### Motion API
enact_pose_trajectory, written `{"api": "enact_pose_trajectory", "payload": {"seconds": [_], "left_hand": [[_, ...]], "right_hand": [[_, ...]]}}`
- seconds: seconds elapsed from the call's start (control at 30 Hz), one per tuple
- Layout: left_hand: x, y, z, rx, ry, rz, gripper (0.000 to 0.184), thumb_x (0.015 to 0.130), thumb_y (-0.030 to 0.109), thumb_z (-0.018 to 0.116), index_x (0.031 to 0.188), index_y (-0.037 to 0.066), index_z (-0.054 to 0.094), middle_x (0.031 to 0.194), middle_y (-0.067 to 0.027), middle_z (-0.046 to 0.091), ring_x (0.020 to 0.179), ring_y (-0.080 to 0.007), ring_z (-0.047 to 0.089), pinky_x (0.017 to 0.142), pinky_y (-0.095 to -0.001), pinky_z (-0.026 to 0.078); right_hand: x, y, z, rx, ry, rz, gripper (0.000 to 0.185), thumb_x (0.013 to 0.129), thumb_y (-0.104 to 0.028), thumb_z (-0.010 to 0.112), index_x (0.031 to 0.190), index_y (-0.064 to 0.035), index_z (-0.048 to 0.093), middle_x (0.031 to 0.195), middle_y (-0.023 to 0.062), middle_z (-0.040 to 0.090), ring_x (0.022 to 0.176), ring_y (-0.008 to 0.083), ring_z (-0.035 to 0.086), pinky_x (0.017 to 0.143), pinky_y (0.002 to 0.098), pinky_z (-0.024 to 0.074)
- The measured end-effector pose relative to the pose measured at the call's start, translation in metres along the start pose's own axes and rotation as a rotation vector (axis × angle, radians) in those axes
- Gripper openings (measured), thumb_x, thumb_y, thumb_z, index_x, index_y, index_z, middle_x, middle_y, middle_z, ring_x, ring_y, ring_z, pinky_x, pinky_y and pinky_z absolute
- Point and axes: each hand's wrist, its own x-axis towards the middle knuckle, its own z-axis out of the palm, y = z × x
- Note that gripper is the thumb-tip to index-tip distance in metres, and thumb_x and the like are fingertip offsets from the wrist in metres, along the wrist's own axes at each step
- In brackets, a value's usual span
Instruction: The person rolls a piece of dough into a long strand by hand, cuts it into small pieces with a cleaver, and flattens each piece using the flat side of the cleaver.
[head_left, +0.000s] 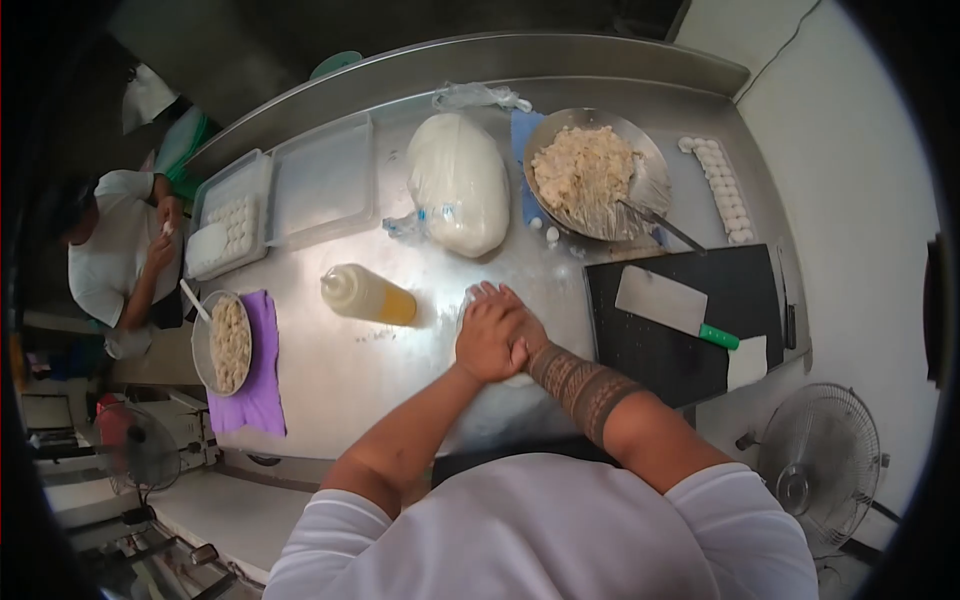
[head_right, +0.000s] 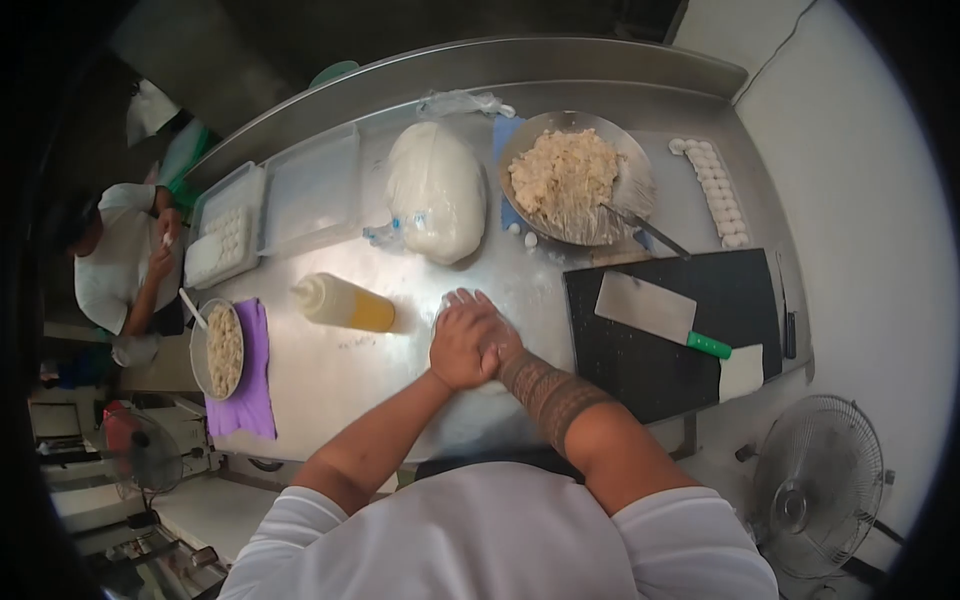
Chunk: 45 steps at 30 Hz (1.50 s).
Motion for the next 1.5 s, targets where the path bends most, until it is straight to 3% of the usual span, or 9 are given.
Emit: {"api": "enact_pose_trajectory", "payload": {"seconds": [0.2, 0.3, 0.43, 0.57, 0.77, 0.97, 1.3, 1.37, 1.5], "left_hand": [[0.056, -0.064, 0.015, -0.729, -0.115, -0.751, 0.024, 0.097, 0.020, 0.063, 0.114, 0.005, 0.073, 0.103, -0.0089, 0.076, 0.096, -0.0186, 0.070, 0.091, -0.0329, 0.053], [0.029, -0.054, 0.022, 0.216, -0.090, -0.408, 0.047, 0.102, 0.041, 0.059, 0.132, 0.005, 0.065, 0.146, -0.0238, 0.061, 0.131, -0.0408, 0.061, 0.112, -0.0496, 0.046], [-0.028, -0.007, 0.019, 0.433, -0.342, -0.240, 0.067, 0.096, 0.046, 0.064, 0.149, 0.006, 0.054, 0.164, -0.0277, 0.041, 0.142, -0.0477, 0.051, 0.120, -0.0510, 0.040], [-0.039, 0.071, -0.054, 0.101, -0.741, -0.476, 0.064, 0.086, 0.034, 0.073, 0.141, 0.005, 0.058, 0.134, -0.0228, 0.067, 0.126, -0.0417, 0.063, 0.110, -0.0531, 0.047], [-0.087, 0.096, -0.061, -0.506, -0.407, -0.352, 0.064, 0.080, 0.000, 0.076, 0.140, 0.007, 0.058, 0.125, -0.0221, 0.067, 0.118, -0.0395, 0.065, 0.102, -0.0440, 0.052], [-0.122, 0.042, 0.013, -0.109, -0.001, -0.121, 0.060, 0.080, -0.005, 0.066, 0.138, 0.004, 0.057, 0.134, -0.0197, 0.061, 0.120, -0.0462, 0.055, 0.109, -0.0497, 0.046], [-0.118, 0.048, -0.058, -1.004, 0.041, -1.002, 0.067, 0.077, 0.008, 0.071, 0.139, -0.001, 0.047, 0.125, -0.0197, 0.061, 0.122, -0.0357, 0.059, 0.107, -0.0464, 0.049], [-0.100, 0.062, -0.055, -0.240, 0.188, -0.199, 0.057, 0.077, 0.018, 0.073, 0.131, 0.004, 0.060, 0.128, -0.0216, 0.061, 0.127, -0.0387, 0.059, 0.108, -0.0537, 0.047], [-0.093, 0.068, -0.031, -0.318, -0.084, 0.099, 0.037, 0.078, 0.026, 0.072, 0.109, 0.007, 0.073, 0.121, -0.0174, 0.067, 0.121, -0.0400, 0.063, 0.109, -0.0580, 0.044]], "right_hand": [[-0.008, 0.002, -0.053, 1.065, -0.009, 0.314, 0.049, 0.108, -0.042, 0.053, 0.137, -0.0037, 0.065, 0.136, 0.0159, 0.069, 0.129, 0.0314, 0.065, 0.115, 0.0426, 0.0476], [-0.056, 0.012, -0.007, 1.310, 0.633, 0.562, 0.055, 0.109, -0.050, 0.056, 0.124, 0.0003, 0.072, 0.114, 0.0164, 0.077, 0.103, 0.0289, 0.074, 0.095, 0.0404, 0.0575], [-0.124, 0.014, -0.017, 1.741, 0.581, 0.907, 0.076, 0.109, -0.064, 0.044, 0.131, 0.0063, 0.065, 0.125, 0.0192, 0.073, 0.115, 0.0265, 0.069, 0.103, 0.0390, 0.0502], [-0.155, -0.001, -0.038, 1.906, 0.422, 0.982, 0.089, 0.107, -0.072, 0.035, 0.142, 0.0064, 0.058, 0.138, 0.0211, 0.067, 0.131, 0.0288, 0.061, 0.113, 0.0402, 0.0420], [-0.150, -0.016, -0.071, 2.399, 0.175, 0.947, 0.089, 0.106, -0.071, 0.038, 0.146, 0.0061, 0.055, 0.140, 0.0218, 0.065, 0.134, 0.0324, 0.059, 0.119, 0.0455, 0.0406], [-0.104, -0.065, -0.022, 1.407, 0.232, 0.590, 0.062, 0.107, -0.048, 0.057, 0.143, 0.0027, 0.060, 0.132, 0.0222, 0.070, 0.124, 0.0344, 0.067, 0.109, 0.0433, 0.0500], [-0.104, -0.099, -0.053, 0.688, 0.071, 0.389, 0.060, 0.100, -0.043, 0.066, 0.139, 0.0027, 0.063, 0.138, 0.0267, 0.065, 0.132, 0.0421, 0.059, 0.114, 0.0462, 0.0461], [-0.105, -0.099, -0.042, 0.639, 0.010, 0.318, 0.062, 0.100, -0.045, 0.064, 0.144, -0.0003, 0.059, 0.145, 0.0245, 0.058, 0.141, 0.0389, 0.051, 0.119, 0.0456, 0.0398], [-0.093, -0.088, -0.009, 0.385, -0.145, 0.123, 0.069, 0.102, -0.050, 0.059, 0.156, -0.0096, 0.046, 0.165, 0.0131, 0.038, 0.156, 0.0300, 0.030, 0.130, 0.0439, 0.0224]]}}
